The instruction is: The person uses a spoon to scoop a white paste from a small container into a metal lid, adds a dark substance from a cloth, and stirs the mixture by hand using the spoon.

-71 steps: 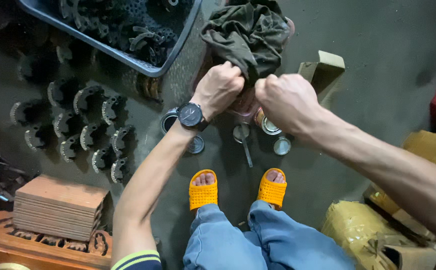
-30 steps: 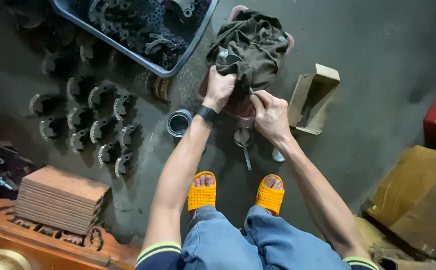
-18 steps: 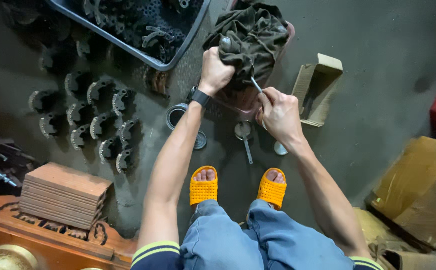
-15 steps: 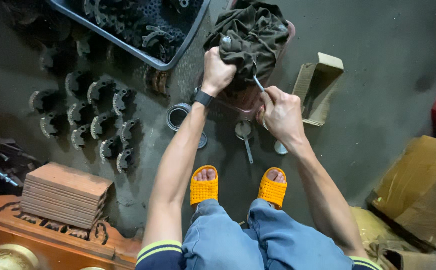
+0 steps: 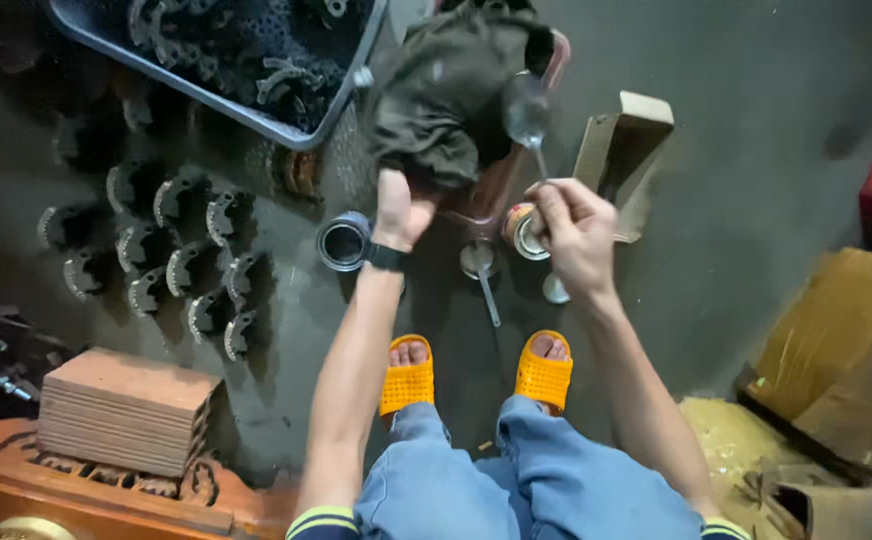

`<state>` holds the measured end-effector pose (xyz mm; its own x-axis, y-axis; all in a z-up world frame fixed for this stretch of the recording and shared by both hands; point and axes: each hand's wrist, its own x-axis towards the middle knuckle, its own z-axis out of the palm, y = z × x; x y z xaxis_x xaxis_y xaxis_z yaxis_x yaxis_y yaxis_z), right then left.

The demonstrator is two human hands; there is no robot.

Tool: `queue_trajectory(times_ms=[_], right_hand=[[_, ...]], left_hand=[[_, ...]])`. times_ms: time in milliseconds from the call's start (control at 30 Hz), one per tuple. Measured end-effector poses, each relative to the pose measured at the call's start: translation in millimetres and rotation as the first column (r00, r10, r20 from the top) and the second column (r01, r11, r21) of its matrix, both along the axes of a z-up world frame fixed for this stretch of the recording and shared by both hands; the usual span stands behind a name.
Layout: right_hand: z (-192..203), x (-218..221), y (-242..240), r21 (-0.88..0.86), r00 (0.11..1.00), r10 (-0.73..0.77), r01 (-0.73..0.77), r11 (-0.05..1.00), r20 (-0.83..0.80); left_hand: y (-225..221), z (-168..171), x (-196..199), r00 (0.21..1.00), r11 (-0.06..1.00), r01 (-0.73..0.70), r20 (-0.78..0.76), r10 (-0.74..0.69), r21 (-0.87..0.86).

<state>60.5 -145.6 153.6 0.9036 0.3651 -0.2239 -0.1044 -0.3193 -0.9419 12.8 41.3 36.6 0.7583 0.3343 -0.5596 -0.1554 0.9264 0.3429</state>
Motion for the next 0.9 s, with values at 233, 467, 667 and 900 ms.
queue_trajectory(times_ms=[233,467,667,900], right_hand=[[-31,-12,37,0.173,0.997,0.041,-0.053,0.984,0.072],[-36,-14,20,-0.117,0.945,0.196,-0.17,0.978,0.264],[-16,3,-10,-0.317,0.852,0.403,-0.302,0.899,0.333],[11,36,-42,-0.606,0.651,0.683,-0.408,0.683,0.331]], left_hand=[[-16,-41,-3,0.936,0.464,0.342,-0.251,-0.248,0.817],[-25,-57,0,0.953,0.494,0.212,-0.29,0.085,0.843],[-3,2,-4,0.987,0.285,0.148,-0.158,0.012,0.947],[6,32,4,0.972,-0.043,0.177,-0.181,-0.147,0.983]])
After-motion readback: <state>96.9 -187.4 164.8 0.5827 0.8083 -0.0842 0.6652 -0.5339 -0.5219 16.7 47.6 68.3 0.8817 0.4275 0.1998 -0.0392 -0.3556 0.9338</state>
